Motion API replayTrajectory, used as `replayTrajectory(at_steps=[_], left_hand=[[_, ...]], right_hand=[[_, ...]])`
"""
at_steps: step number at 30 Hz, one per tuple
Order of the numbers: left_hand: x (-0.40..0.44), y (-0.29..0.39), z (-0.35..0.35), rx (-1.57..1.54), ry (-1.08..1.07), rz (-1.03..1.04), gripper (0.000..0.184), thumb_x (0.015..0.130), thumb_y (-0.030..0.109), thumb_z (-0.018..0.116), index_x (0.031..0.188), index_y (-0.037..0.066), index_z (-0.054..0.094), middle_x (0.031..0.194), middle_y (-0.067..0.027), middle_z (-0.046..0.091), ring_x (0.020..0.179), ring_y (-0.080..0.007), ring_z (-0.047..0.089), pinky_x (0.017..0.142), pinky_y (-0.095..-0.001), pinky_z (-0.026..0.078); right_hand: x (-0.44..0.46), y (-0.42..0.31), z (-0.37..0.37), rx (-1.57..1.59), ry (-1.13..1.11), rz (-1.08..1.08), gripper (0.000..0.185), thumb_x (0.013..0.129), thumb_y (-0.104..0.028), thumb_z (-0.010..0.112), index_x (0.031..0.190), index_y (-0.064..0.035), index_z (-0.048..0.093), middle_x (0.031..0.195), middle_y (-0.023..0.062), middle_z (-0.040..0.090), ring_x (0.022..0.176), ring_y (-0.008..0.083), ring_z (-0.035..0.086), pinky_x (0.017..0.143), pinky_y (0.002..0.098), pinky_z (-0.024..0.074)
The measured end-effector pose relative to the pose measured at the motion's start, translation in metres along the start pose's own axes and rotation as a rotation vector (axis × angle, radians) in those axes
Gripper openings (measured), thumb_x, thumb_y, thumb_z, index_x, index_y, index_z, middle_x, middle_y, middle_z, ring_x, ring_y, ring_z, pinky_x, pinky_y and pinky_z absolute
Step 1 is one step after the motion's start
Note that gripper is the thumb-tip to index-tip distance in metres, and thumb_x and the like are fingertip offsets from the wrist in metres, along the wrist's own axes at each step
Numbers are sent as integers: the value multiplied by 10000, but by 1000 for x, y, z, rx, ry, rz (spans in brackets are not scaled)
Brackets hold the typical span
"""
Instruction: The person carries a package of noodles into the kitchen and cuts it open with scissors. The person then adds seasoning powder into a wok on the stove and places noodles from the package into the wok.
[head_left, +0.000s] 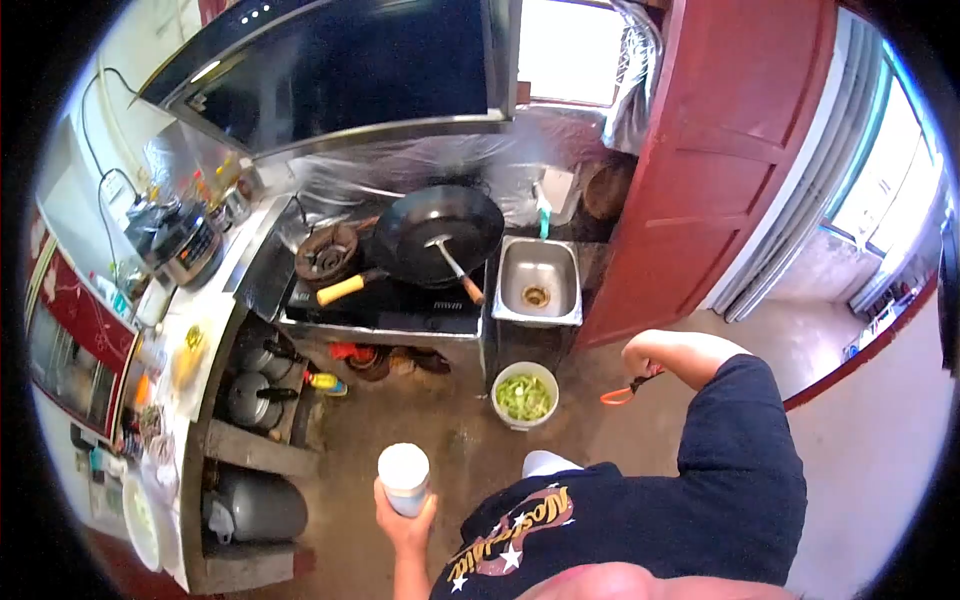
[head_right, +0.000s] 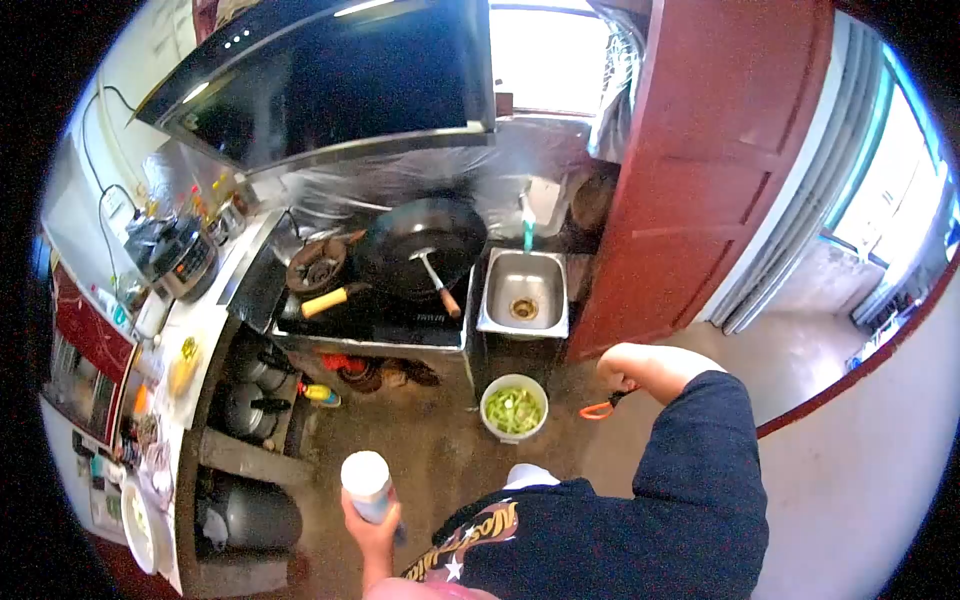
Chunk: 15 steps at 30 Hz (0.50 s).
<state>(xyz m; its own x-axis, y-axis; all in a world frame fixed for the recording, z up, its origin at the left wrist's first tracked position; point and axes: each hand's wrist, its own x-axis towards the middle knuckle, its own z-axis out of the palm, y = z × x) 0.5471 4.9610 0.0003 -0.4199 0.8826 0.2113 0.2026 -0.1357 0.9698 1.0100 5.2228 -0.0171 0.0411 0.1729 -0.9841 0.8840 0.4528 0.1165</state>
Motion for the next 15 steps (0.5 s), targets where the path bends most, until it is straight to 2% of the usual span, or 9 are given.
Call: replayTrajectory(at_steps=[2, 3, 4, 5, 6, 8, 11, 14, 15], left_hand=[[4, -13, 1, 102, -8, 5, 792, 512, 138, 784, 1202, -9, 425, 1053, -144, 553, 975, -234, 541, 866, -349, 418], [9, -14, 3, 91, -13, 16, 792, 512, 138, 784, 1202, -9, 425, 1053, -144, 553, 975, -234, 541, 866, -349, 418], [15, -14, 8, 123, -7, 24, 799, 510, 143, 785, 1205, -10, 424, 1057, -145, 552, 980, -234, 541, 870, -350, 417], [22, -18, 13, 154, -1, 34, 806, 507, 148, 786, 1209, -11, 422, 1061, -145, 552, 984, -235, 541, 874, -351, 416], [28, -25, 18, 121, 20, 32, 824, 494, 142, 789, 1215, -10, 419, 1065, -144, 553, 991, -235, 543, 878, -354, 415], [46, -21, 33, 123, 24, 14, 824, 491, 131, 788, 1214, -10, 419, 1062, -141, 555, 987, -233, 546, 877, -356, 416], [74, -23, 52, 123, 41, -25, 800, 495, 91, 769, 1208, -7, 421, 1054, -128, 560, 970, -222, 552, 873, -351, 420], [106, -1, 78, -4, 42, -55, 780, 509, 79, 747, 1215, 0, 424, 1062, -125, 561, 965, -217, 557, 865, -351, 427], [115, 23, 86, 54, 26, -81, 676, 598, 101, 712, 1205, 4, 430, 1065, -117, 552, 971, -219, 546, 862, -343, 420]], right_hand=[[-48, 22, -19, 377, 137, -9, 53, 581, -9, 569, 547, -46, 553, 537, 55, 526, 477, 155, 527, 387, 296, 378], [-60, 46, -35, 615, 101, -160, 50, 598, -28, 589, 565, -55, 562, 536, 40, 518, 452, 128, 492, 377, 281, 336], [-49, 79, -50, 810, 101, -182, 23, 632, -60, 598, 655, -57, 603, 546, 19, 511, 434, 106, 455, 377, 270, 322], [-149, 34, -56, 954, 614, -163, 109, 657, -72, 580, 750, -43, 628, 573, 34, 555, 435, 117, 500, 382, 276, 368], [-146, 59, -71, 950, 911, -191, 168, 672, -82, 561, 813, -25, 632, 598, 67, 595, 457, 150, 562, 399, 283, 427], [-172, 93, -110, 1189, 1266, -428, 182, 680, -79, 567, 840, -12, 622, 620, 105, 616, 472, 174, 590, 416, 296, 464], [-221, 143, -177, 1507, 1621, -748, 123, 736, -51, 556, 840, 12, 575, 643, 112, 595, 475, 179, 563, 394, 280, 442], [-263, 207, -242, 1540, 1837, -872, 152, 772, -41, 560, 913, 16, 566, 696, 127, 587, 527, 176, 572, 435, 288, 463], [-271, 230, -263, 1555, 1905, -906, 167, 791, -57, 559, 936, 26, 560, 716, 130, 597, 531, 187, 583, 444, 290, 469]])
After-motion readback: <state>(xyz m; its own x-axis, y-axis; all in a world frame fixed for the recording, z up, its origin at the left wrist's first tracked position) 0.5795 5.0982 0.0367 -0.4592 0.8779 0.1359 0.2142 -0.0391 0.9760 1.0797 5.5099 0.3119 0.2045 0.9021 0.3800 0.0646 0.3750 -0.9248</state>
